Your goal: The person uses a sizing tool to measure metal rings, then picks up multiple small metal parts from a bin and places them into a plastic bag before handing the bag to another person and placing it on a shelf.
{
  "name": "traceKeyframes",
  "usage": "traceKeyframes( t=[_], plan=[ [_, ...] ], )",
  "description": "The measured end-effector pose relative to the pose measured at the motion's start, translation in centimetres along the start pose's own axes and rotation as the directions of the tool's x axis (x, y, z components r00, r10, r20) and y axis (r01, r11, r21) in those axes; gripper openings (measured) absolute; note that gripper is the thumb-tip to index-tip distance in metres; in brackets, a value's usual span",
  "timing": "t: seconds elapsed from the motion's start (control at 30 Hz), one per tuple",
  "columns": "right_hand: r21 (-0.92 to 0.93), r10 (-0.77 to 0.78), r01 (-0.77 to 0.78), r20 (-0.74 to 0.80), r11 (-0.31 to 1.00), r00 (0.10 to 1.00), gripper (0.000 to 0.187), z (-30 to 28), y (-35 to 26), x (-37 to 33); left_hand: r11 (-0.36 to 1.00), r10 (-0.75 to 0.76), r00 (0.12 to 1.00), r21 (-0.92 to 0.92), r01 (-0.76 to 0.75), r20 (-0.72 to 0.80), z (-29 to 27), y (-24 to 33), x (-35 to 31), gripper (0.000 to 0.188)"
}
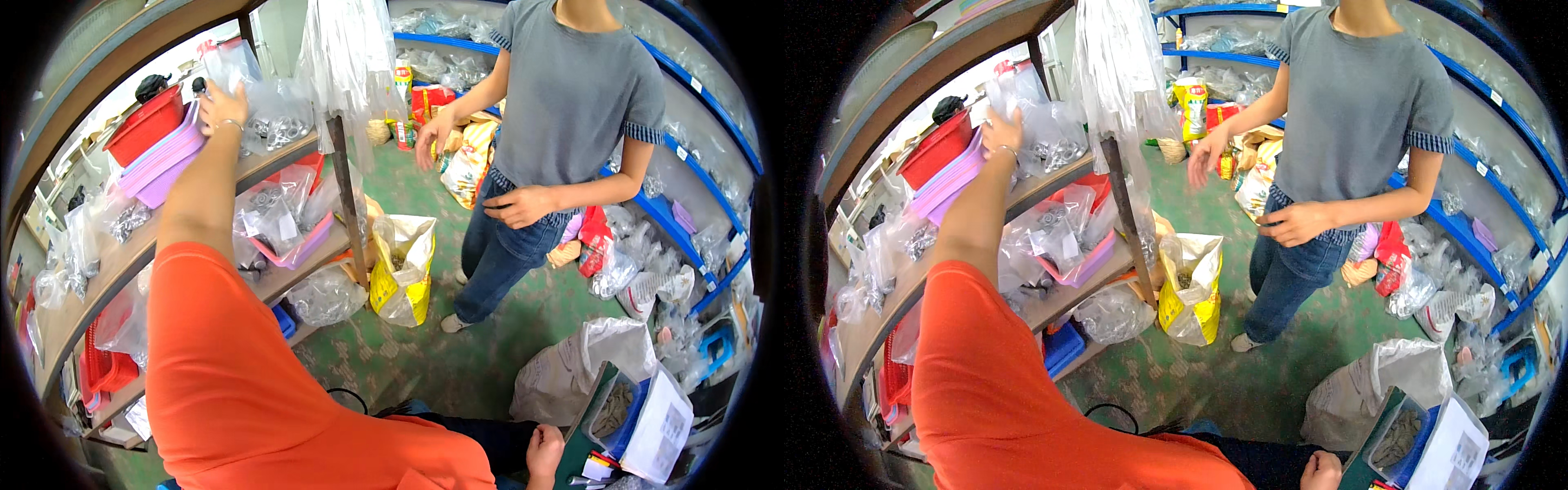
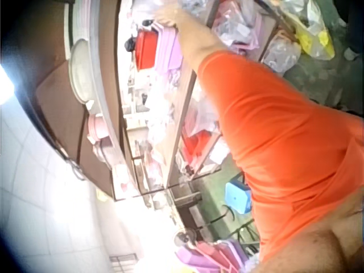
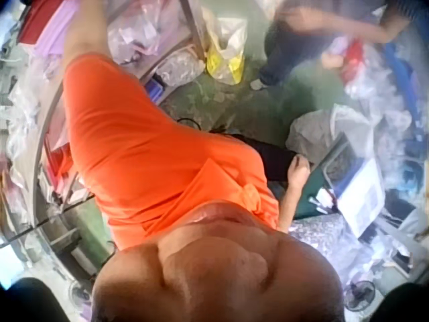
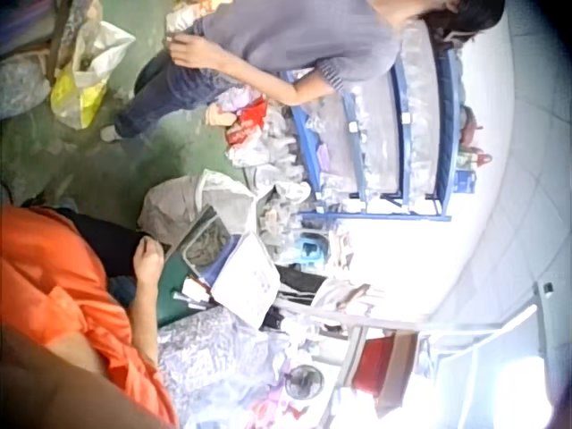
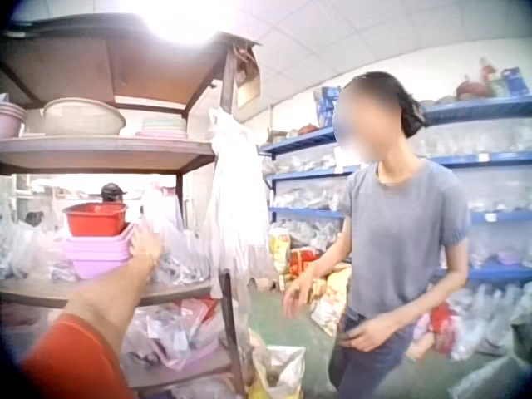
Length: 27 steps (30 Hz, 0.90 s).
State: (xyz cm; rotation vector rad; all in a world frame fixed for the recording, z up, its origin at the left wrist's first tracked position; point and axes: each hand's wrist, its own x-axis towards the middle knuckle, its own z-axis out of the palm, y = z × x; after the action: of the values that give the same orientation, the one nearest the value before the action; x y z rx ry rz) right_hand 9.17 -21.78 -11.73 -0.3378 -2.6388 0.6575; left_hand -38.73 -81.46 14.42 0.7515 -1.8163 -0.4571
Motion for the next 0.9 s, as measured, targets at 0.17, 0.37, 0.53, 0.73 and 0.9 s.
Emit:
traceKeyframes(
  t=[0.17, 0.37, 0.53, 0.73, 0.9],
  plan=[
    [-0.040, 0.024, -0.023, 0.031, 0.999, 0.999, 0.005, 0.1, -0.2, 0.2, 0.961, 0.015, 0.889, 0.238, -0.139, 0.458, 2.7, -2.3, -2.9, 0.070],
    [-0.033, -0.020, 0.021, 0.028, 0.999, 0.999, 0.005, 0.1, -0.3, 0.2, 0.969, -0.026, 0.902, 0.234, -0.084, 0.430, 3.7, -4.4, 1.2, 0.058],
    [-0.001, 0.068, -0.068, 0.033, 0.998, 0.997, 0.005, 0.3, -0.3, 0.1, 0.923, -0.341, 0.933, -0.150, 0.356, 0.117, -0.2, -2.6, -2.1, 0.050],
    [-0.042, 0.016, -0.014, 0.036, 0.999, 0.999, 0.005, -0.1, -0.7, 0.3, 0.866, -0.328, 0.937, -0.435, 0.248, -0.118, 1.3, -3.6, -2.2, 0.045],
    [-0.057, 0.007, -0.005, 0.048, 0.998, 0.999, 0.004, -0.1, -0.7, 0.4, 0.823, -0.358, 0.905, -0.535, 0.189, -0.230, 0.7, -3.1, -1.4, 0.044]
  ],
)
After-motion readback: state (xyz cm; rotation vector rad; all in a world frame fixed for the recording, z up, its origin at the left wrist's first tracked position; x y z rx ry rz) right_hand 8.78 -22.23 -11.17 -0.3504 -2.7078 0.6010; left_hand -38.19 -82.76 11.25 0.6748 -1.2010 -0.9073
